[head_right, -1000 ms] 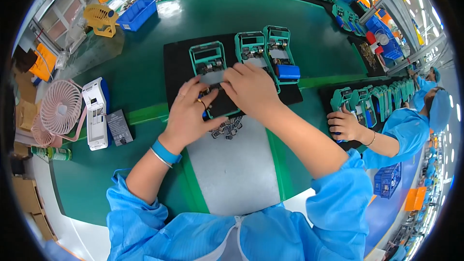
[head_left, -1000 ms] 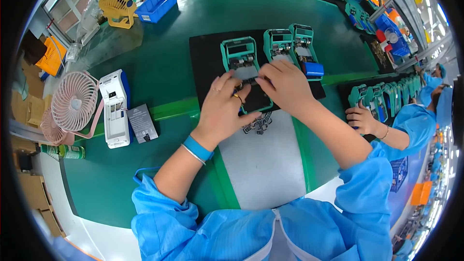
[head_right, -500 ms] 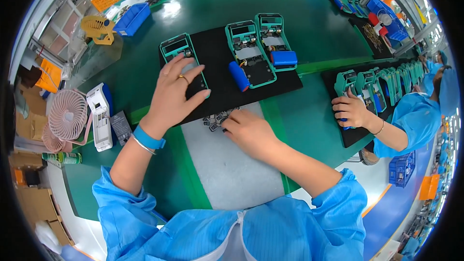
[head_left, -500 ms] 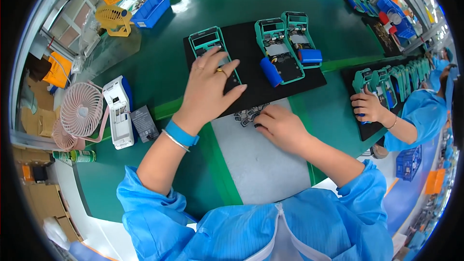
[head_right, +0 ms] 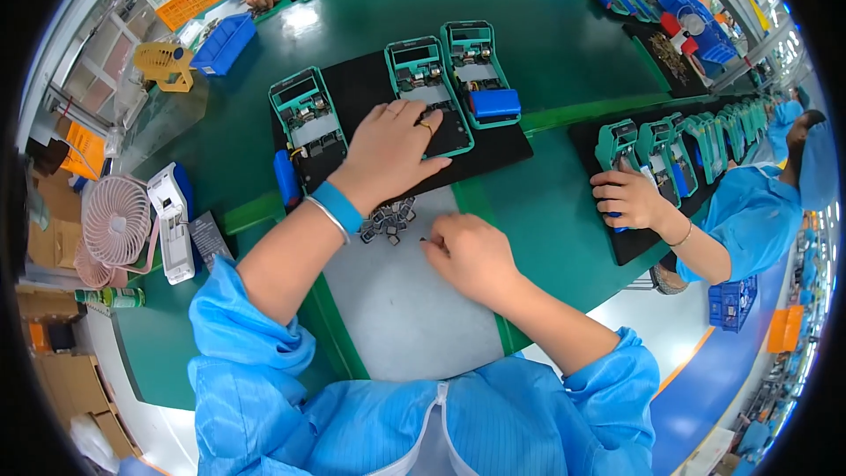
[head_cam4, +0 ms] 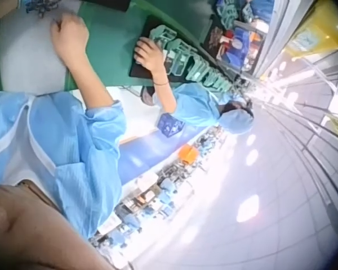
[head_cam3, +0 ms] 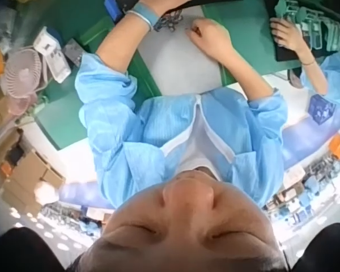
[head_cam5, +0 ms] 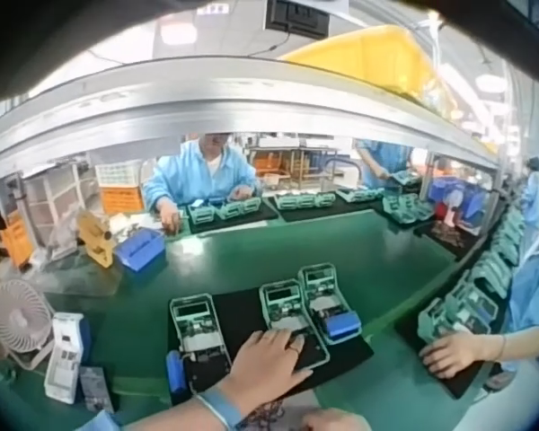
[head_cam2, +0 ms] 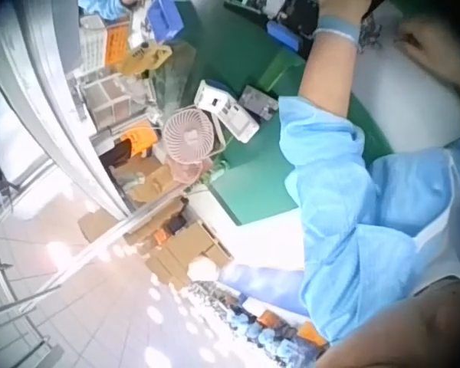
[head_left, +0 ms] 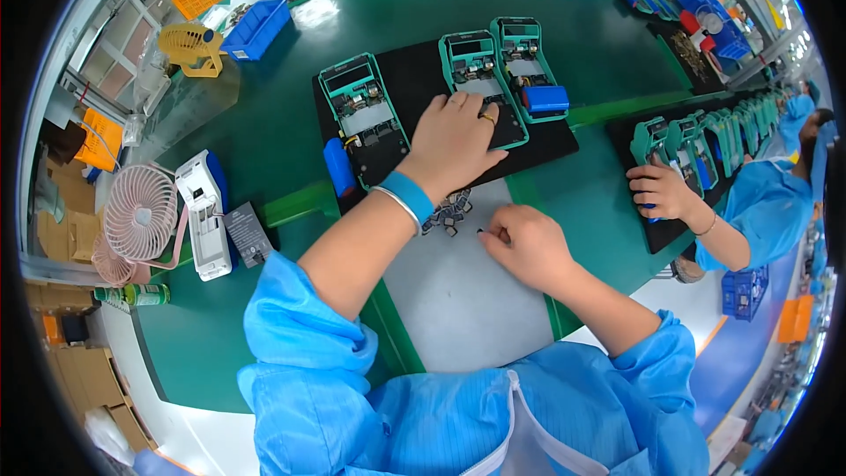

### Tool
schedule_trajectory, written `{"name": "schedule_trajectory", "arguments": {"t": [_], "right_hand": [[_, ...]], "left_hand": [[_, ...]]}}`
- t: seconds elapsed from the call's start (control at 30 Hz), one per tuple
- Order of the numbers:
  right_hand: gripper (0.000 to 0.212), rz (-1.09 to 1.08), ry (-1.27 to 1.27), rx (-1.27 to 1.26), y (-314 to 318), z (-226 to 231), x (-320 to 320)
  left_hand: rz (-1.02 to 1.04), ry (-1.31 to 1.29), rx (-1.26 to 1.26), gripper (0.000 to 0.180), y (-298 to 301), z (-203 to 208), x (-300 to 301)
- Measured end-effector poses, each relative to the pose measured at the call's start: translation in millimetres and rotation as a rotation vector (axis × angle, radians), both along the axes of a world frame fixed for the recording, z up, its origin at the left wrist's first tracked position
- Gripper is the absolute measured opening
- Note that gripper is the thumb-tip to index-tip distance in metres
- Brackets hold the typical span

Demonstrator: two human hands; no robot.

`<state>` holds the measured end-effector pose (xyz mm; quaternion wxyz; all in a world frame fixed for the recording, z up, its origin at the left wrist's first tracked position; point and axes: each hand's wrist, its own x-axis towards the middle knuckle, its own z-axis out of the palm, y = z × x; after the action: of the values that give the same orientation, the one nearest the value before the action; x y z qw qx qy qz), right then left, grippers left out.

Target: The person assembles internal components into electronic device housings by hand, inserting circuit boards, batteries, and plastic components into the housings, then securing them with screws.

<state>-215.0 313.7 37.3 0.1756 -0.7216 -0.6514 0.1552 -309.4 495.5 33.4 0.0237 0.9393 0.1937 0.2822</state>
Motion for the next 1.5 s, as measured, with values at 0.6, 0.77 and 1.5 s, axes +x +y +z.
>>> {"name": "schedule_trajectory", "arguments": {"t": [0.6, 0.77, 1.5], "right_hand": [[0.008, 0.851, -0.505, 0.191, 52.1, 36.5, 29.1], [0.010, 0.590, -0.298, 0.487, 134.0, 66.9, 48.0], [0.013, 0.605, -0.847, 0.444, 204.7, 40.0, 55.4]], "left_hand": [[0.028, -0.111, -0.105, 0.062, 15.3, -13.4, -39.8], [0.044, -0.131, -0.173, 0.059, 14.9, -10.7, -42.2], [0.037, -0.186, -0.230, 0.057, 15.3, -15.2, -43.0]]}}
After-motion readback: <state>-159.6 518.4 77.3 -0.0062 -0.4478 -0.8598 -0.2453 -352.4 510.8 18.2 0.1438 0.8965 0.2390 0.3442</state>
